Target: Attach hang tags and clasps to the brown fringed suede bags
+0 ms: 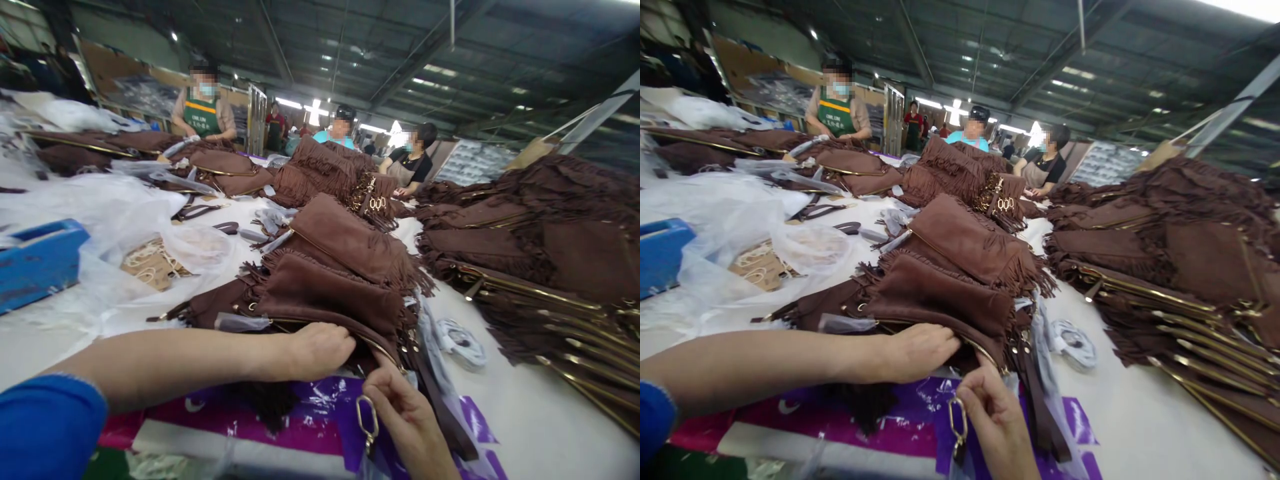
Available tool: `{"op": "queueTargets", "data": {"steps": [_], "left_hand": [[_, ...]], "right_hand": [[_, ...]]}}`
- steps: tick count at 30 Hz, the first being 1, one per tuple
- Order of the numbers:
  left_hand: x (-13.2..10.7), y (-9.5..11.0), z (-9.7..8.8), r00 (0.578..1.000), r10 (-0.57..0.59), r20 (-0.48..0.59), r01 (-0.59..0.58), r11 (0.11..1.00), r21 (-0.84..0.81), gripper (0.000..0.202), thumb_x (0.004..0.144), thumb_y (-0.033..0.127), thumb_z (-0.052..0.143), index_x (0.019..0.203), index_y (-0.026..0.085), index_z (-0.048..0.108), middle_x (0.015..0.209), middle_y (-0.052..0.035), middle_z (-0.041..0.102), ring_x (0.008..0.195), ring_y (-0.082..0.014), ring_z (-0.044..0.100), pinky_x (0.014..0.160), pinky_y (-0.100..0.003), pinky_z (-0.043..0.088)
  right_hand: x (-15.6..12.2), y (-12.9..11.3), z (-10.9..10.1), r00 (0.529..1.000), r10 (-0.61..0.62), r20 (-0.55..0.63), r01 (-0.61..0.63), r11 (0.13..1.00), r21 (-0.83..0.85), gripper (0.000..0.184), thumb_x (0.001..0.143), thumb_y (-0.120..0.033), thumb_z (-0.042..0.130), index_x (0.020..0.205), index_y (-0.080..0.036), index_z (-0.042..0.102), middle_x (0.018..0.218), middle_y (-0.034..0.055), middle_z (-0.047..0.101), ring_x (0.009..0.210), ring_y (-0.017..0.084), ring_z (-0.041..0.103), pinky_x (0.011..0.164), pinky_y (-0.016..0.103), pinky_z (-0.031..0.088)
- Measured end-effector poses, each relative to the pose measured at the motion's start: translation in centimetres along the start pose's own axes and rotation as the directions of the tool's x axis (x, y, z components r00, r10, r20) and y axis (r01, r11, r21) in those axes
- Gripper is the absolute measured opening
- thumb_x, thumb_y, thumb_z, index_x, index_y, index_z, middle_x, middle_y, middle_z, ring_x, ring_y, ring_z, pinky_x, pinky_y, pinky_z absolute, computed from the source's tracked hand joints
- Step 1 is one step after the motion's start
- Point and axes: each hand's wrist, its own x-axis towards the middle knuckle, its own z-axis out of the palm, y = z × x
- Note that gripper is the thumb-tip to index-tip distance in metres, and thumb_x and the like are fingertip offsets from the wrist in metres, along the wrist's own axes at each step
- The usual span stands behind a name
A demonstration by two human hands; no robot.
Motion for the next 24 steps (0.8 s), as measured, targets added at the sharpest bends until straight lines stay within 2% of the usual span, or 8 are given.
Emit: {"op": "queueTargets", "data": {"steps": [1,3,5,7,12,16,20,24], "left_hand": [[0.7,-0.3,0.3,1.0,-0.026,0.006,0.026,0.999,-0.026,0.017,0.087,0.01,0.053,0.101,0.007,0.06,0.101,-0.0139,0.064,0.093,-0.0255,0.063,0.084,-0.037,0.052],[2.1,-0.9,0.8,0.998,-0.057,0.017,0.058,0.995,-0.087,0.019,0.086,0.011,0.054,0.104,0.006,0.061,0.105,-0.0159,0.064,0.1,-0.0276,0.062,0.089,-0.038,0.051],[3.3,-1.4,1.1,0.997,-0.065,0.037,0.07,0.985,-0.157,0.019,0.086,0.011,0.055,0.103,0.007,0.063,0.109,-0.0156,0.063,0.103,-0.0272,0.062,0.09,-0.036,0.051],[3.9,-1.8,1.6,0.998,-0.066,0.025,0.07,0.971,-0.229,0.018,0.087,0.011,0.053,0.1,0.01,0.064,0.11,-0.0134,0.064,0.101,-0.0253,0.063,0.088,-0.032,0.051],[3.8,-1.8,2.8,0.99,-0.077,-0.119,0.028,0.929,-0.368,0.021,0.091,0.012,0.05,0.109,0.012,0.061,0.111,-0.0119,0.065,0.1,-0.0236,0.063,0.089,-0.032,0.051],[3.6,-1.5,3.0,0.992,-0.098,-0.081,0.062,0.927,-0.37,0.018,0.088,0.006,0.048,0.101,0.009,0.061,0.107,-0.0139,0.065,0.1,-0.0249,0.064,0.09,-0.034,0.051],[3.9,-1.5,3.5,0.988,-0.134,-0.078,0.088,0.901,-0.424,0.021,0.089,0.008,0.047,0.105,0.009,0.061,0.109,-0.0153,0.066,0.104,-0.0264,0.063,0.094,-0.037,0.05],[4.1,-1.7,4.2,0.99,-0.119,-0.078,0.068,0.876,-0.478,0.023,0.087,0.009,0.048,0.106,0.008,0.061,0.107,-0.0154,0.067,0.102,-0.0272,0.064,0.09,-0.036,0.051]], "right_hand": [[0.1,0.0,-0.2,1.0,0.002,-0.002,-0.002,1.0,-0.02,0.034,0.088,-0.05,0.06,0.07,-0.021,0.058,0.072,0.0015,0.055,0.065,0.017,0.053,0.056,0.024,0.038],[0.3,0.3,-0.7,0.999,0.009,-0.035,-0.011,0.997,-0.07,0.032,0.088,-0.049,0.058,0.071,-0.021,0.059,0.102,0.0097,0.064,0.09,0.023,0.061,0.07,0.028,0.043],[0.5,0.7,-1.1,0.994,0.014,-0.108,-0.028,0.991,-0.135,0.031,0.088,-0.049,0.056,0.073,-0.021,0.06,0.131,0.015,0.056,0.117,0.03,0.053,0.087,0.035,0.041],[0.8,1.2,-1.3,0.985,0.017,-0.172,-0.051,0.979,-0.196,0.032,0.088,-0.049,0.052,0.075,-0.021,0.06,0.137,0.0172,0.052,0.127,0.032,0.046,0.095,0.039,0.036],[1.5,1.7,-1.3,0.973,-0.019,-0.229,-0.064,0.934,-0.352,0.03,0.089,-0.049,0.047,0.079,-0.024,0.059,0.125,0.0107,0.062,0.11,0.027,0.06,0.089,0.036,0.041],[1.9,1.6,-1.3,0.975,-0.027,-0.222,-0.077,0.891,-0.448,0.028,0.091,-0.048,0.043,0.082,-0.025,0.057,0.091,0.0048,0.07,0.078,0.022,0.066,0.071,0.033,0.044],[2.6,1.3,-0.8,0.985,-0.029,-0.171,-0.052,0.889,-0.456,0.026,0.091,-0.043,0.039,0.074,-0.024,0.048,0.089,0.0058,0.068,0.079,0.023,0.065,0.07,0.032,0.044],[3.0,1.1,-0.6,0.987,-0.011,-0.158,-0.06,0.897,-0.438,0.031,0.091,-0.046,0.04,0.071,-0.024,0.046,0.075,0.0034,0.06,0.07,0.021,0.058,0.065,0.032,0.042]]}}
